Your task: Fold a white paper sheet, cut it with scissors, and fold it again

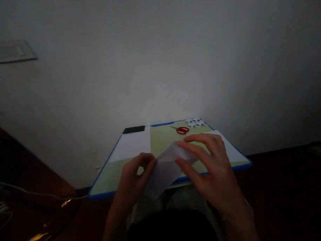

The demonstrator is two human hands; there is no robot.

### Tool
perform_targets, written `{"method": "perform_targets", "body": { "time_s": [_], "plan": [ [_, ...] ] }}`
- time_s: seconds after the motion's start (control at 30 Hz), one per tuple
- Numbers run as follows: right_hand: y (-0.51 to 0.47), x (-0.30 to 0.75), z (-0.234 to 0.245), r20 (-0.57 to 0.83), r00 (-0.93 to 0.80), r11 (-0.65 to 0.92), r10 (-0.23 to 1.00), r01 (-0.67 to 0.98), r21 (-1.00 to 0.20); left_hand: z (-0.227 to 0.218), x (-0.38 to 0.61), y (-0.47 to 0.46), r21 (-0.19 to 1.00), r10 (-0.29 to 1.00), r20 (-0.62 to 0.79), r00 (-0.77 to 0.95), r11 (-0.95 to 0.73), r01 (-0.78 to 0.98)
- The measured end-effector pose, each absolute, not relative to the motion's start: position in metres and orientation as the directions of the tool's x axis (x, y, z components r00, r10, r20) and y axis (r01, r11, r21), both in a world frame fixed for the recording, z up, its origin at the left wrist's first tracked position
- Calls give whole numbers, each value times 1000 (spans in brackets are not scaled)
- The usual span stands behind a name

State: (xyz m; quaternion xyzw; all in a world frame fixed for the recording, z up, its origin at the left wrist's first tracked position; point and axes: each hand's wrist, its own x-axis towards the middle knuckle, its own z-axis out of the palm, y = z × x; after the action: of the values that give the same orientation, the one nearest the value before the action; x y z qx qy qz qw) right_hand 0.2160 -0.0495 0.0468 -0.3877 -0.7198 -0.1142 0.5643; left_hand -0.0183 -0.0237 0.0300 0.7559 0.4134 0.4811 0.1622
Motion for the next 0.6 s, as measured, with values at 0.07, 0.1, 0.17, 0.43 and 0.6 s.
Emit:
{"method": "perform_targets", "body": {
  "time_s": [0.07, 0.1, 0.17, 0.43, 0.6],
  "plan": [
    [-56, 216, 61, 831, -376, 730, 411, 681, -53, 35, -22, -29, 528, 729, 609, 313, -667, 526],
    [-56, 214, 66, 776, -482, 750, 407, 662, 17, 38, -23, -30, 476, 702, 610, 366, -695, 540],
    [-53, 210, 72, 676, -609, 777, 414, 624, 87, 41, -22, -31, 371, 645, 601, 472, -748, 550],
    [-42, 206, 69, 580, -649, 804, 492, 594, -17, 44, -16, -30, 107, 508, 575, 642, -824, 556],
    [-42, 207, 68, 565, -654, 817, 502, 574, -61, 38, -21, -31, 98, 495, 581, 646, -830, 549]
  ]
}}
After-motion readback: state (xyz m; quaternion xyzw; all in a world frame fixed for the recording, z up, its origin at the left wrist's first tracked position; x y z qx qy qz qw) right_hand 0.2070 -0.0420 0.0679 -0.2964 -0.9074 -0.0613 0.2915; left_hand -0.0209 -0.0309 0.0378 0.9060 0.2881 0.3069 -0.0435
